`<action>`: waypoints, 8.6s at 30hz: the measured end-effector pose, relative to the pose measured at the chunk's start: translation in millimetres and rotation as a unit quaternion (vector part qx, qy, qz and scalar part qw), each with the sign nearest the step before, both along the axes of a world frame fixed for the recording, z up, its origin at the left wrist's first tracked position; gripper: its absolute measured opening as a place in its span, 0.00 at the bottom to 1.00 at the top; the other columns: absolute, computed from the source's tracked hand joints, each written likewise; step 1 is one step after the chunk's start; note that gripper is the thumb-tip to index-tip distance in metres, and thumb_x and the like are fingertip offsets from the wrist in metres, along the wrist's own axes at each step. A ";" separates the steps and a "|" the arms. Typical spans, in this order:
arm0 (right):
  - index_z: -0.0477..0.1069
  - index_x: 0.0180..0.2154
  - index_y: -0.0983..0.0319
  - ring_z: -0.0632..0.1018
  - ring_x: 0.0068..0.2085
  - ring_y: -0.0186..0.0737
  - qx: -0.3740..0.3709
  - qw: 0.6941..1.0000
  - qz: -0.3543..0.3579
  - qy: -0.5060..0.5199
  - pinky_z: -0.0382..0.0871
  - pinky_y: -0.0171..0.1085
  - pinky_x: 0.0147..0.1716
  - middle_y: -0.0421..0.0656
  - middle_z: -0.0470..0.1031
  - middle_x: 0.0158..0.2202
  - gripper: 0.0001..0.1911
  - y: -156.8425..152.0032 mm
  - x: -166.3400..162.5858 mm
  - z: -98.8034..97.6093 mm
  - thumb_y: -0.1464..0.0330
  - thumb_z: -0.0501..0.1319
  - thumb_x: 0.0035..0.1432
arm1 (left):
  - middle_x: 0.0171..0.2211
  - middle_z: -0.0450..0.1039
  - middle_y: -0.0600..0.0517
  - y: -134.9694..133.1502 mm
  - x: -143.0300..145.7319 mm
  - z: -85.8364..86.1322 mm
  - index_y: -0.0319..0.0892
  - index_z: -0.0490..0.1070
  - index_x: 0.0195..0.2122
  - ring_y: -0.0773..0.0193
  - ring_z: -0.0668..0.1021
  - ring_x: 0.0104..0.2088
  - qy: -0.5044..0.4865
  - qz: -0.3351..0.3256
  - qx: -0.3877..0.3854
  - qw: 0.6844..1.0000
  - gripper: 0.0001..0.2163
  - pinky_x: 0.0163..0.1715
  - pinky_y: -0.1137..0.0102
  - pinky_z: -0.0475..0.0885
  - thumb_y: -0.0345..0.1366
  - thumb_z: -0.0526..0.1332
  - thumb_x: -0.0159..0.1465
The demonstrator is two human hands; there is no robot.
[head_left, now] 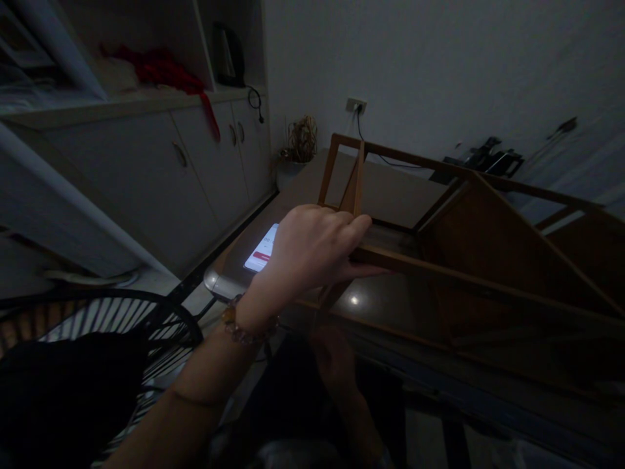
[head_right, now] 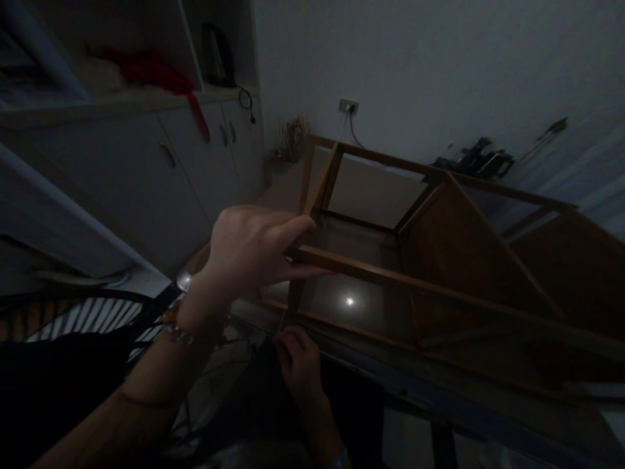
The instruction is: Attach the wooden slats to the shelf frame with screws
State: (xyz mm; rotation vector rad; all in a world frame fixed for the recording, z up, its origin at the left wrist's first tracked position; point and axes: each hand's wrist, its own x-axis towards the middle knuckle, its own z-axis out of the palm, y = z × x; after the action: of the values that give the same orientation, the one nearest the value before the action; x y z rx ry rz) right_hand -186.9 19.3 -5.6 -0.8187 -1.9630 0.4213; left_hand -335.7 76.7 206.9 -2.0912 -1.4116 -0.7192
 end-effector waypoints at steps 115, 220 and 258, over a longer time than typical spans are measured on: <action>0.71 0.30 0.61 0.78 0.30 0.39 -0.443 0.882 -0.085 0.135 0.70 0.35 0.30 0.42 0.77 0.27 0.19 -21.4 -23.1 20.5 0.52 0.58 0.58 | 0.23 0.74 0.52 -1.2 0.8 -0.8 0.43 0.71 0.31 0.65 0.72 0.22 -0.004 -0.001 0.004 1.000 0.26 0.23 0.67 0.45 0.64 0.53 0.57; 0.72 0.38 0.58 0.72 0.37 0.40 -0.005 0.980 0.060 -0.189 0.67 0.41 0.39 0.41 0.74 0.34 0.07 14.2 -2.3 -2.9 0.63 0.61 0.61 | 0.23 0.75 0.53 -2.4 0.5 -1.2 0.43 0.71 0.32 0.65 0.72 0.22 -0.004 0.002 0.007 1.000 0.25 0.23 0.68 0.47 0.62 0.56 0.56; 0.74 0.39 0.61 0.78 0.35 0.37 -0.364 0.913 -0.027 0.181 0.73 0.34 0.35 0.43 0.78 0.34 0.16 -22.6 -20.9 -2.2 0.58 0.53 0.65 | 0.24 0.75 0.53 -2.3 0.9 -2.1 0.44 0.72 0.32 0.64 0.73 0.23 0.000 0.004 0.008 1.000 0.25 0.23 0.67 0.49 0.63 0.55 0.57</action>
State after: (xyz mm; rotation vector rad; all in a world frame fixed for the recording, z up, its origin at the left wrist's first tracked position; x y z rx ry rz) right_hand -207.8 -3.3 -7.8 -1.1493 -1.4162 1.2236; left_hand -334.8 74.4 204.8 -2.0731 -1.4086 -0.7258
